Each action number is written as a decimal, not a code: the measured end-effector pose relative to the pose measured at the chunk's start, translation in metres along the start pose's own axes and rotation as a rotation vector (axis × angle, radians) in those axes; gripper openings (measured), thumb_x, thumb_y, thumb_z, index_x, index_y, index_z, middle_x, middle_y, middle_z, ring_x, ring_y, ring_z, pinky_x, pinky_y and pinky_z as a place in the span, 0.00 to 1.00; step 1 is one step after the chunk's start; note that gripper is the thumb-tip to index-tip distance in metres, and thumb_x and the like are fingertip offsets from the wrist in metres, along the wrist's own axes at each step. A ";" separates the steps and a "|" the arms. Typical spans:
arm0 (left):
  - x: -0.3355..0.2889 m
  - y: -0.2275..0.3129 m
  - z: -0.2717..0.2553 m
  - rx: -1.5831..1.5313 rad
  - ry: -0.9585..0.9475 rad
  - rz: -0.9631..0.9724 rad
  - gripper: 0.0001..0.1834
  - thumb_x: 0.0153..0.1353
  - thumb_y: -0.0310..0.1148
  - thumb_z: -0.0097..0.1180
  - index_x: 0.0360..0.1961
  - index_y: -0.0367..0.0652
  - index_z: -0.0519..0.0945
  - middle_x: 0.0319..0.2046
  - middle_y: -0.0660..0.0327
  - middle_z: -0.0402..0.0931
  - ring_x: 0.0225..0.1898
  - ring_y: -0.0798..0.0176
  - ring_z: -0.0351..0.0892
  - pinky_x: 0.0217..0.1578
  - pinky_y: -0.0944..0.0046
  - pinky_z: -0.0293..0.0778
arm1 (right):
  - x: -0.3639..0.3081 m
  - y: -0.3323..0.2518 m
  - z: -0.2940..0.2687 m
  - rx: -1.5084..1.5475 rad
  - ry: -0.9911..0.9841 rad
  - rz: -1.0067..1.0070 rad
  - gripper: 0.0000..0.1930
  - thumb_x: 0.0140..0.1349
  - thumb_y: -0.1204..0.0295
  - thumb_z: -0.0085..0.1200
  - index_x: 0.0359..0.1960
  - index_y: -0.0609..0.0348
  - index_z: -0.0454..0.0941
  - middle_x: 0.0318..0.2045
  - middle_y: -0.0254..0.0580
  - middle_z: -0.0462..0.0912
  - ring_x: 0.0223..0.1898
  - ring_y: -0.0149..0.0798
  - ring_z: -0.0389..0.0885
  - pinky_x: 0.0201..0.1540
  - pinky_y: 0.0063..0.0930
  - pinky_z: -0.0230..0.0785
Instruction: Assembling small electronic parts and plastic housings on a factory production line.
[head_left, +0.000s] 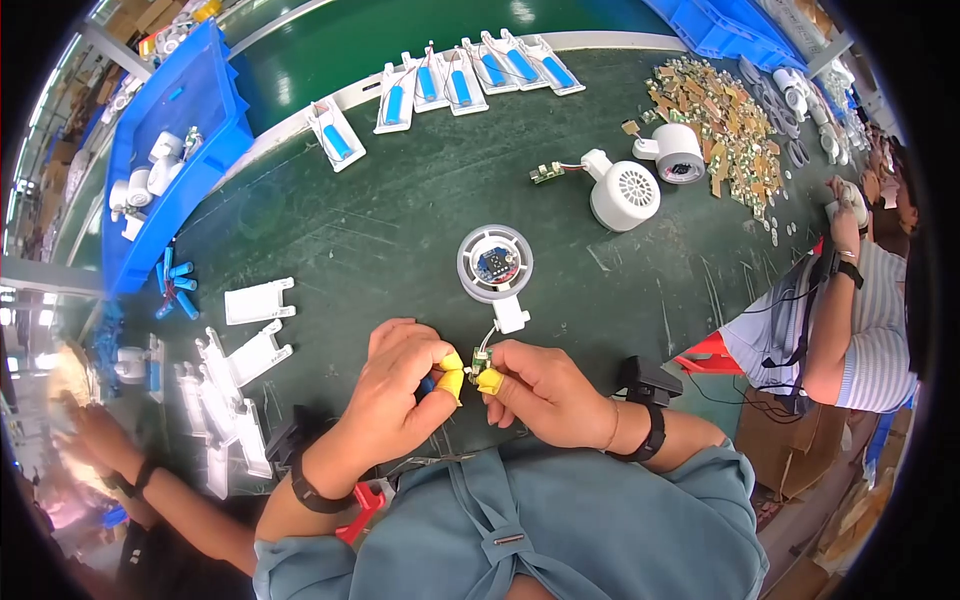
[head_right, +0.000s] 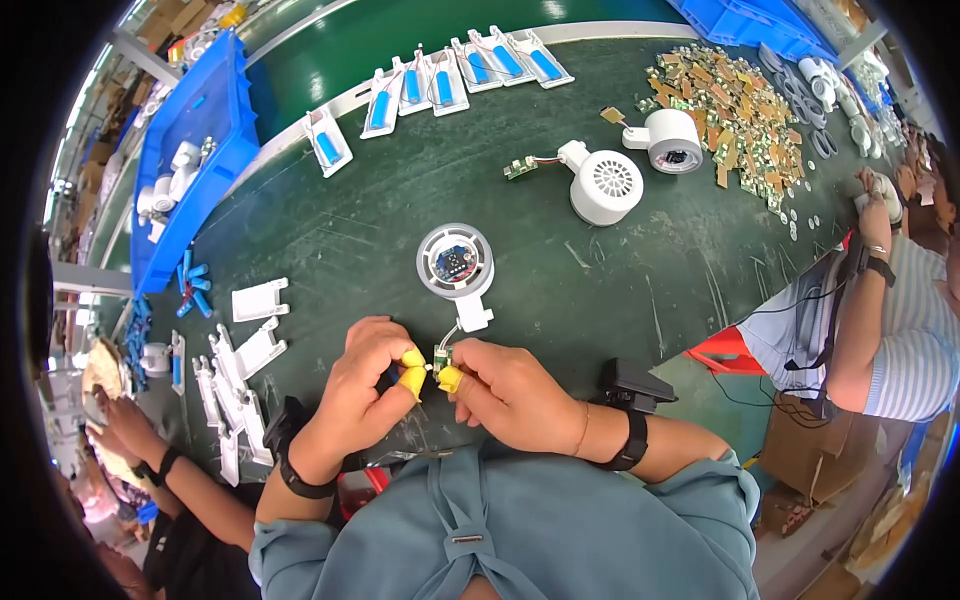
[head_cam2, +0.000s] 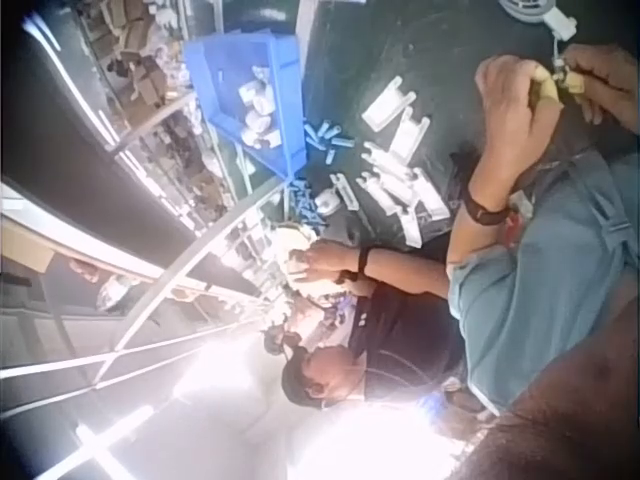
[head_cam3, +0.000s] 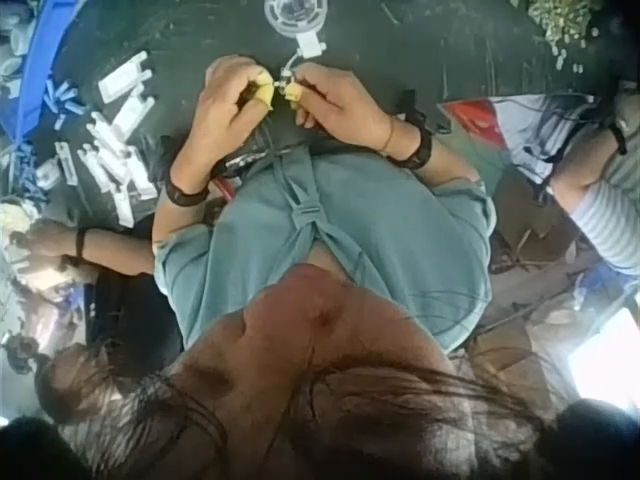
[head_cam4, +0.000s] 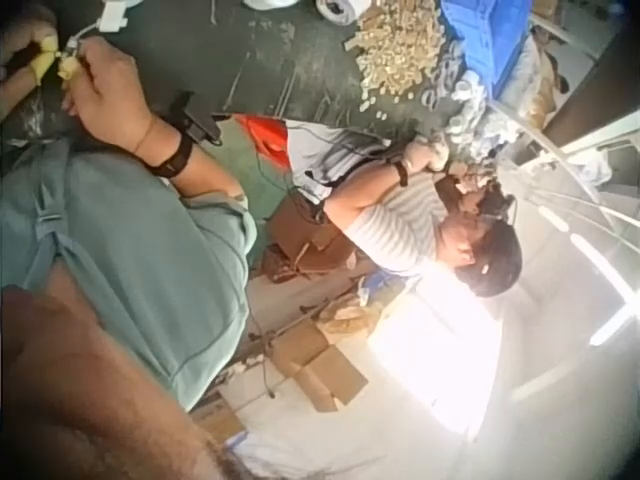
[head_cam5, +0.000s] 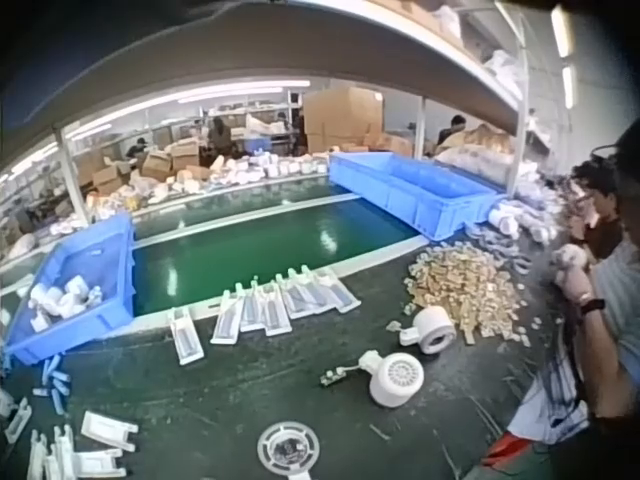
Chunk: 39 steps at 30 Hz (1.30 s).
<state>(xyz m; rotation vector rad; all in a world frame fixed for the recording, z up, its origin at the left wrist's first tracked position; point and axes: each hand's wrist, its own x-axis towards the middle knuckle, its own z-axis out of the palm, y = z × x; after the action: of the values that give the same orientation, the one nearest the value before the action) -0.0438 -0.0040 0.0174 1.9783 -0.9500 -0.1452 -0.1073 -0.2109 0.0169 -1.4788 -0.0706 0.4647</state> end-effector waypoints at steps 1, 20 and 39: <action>0.001 -0.001 0.000 -0.012 0.021 0.008 0.17 0.43 0.23 0.60 0.38 0.40 0.74 0.30 0.60 0.74 0.38 0.54 0.75 0.54 0.48 0.63 | 0.000 -0.002 -0.001 0.000 0.001 0.002 0.05 0.67 0.79 0.40 0.39 0.66 0.69 0.30 0.39 0.79 0.28 0.29 0.81 0.30 0.24 0.76; -0.009 0.022 0.004 0.696 0.113 0.430 0.11 0.43 0.30 0.62 0.31 0.44 0.77 0.25 0.66 0.73 0.36 0.62 0.75 0.50 0.47 0.65 | 0.012 -0.017 -0.026 0.441 -0.316 0.403 0.08 0.65 0.69 0.46 0.29 0.58 0.71 0.23 0.34 0.76 0.23 0.29 0.79 0.26 0.20 0.72; -0.014 0.025 0.007 0.901 0.208 0.605 0.05 0.51 0.31 0.52 0.28 0.53 0.78 0.25 0.71 0.74 0.34 0.72 0.77 0.54 0.54 0.60 | 0.010 -0.016 -0.028 0.540 -0.392 0.443 0.11 0.62 0.68 0.45 0.24 0.58 0.70 0.19 0.34 0.73 0.19 0.31 0.78 0.20 0.22 0.69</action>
<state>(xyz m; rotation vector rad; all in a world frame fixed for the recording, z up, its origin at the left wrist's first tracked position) -0.0708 -0.0071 0.0287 2.2838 -1.5924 0.9595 -0.0853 -0.2340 0.0268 -0.8507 0.0720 1.0423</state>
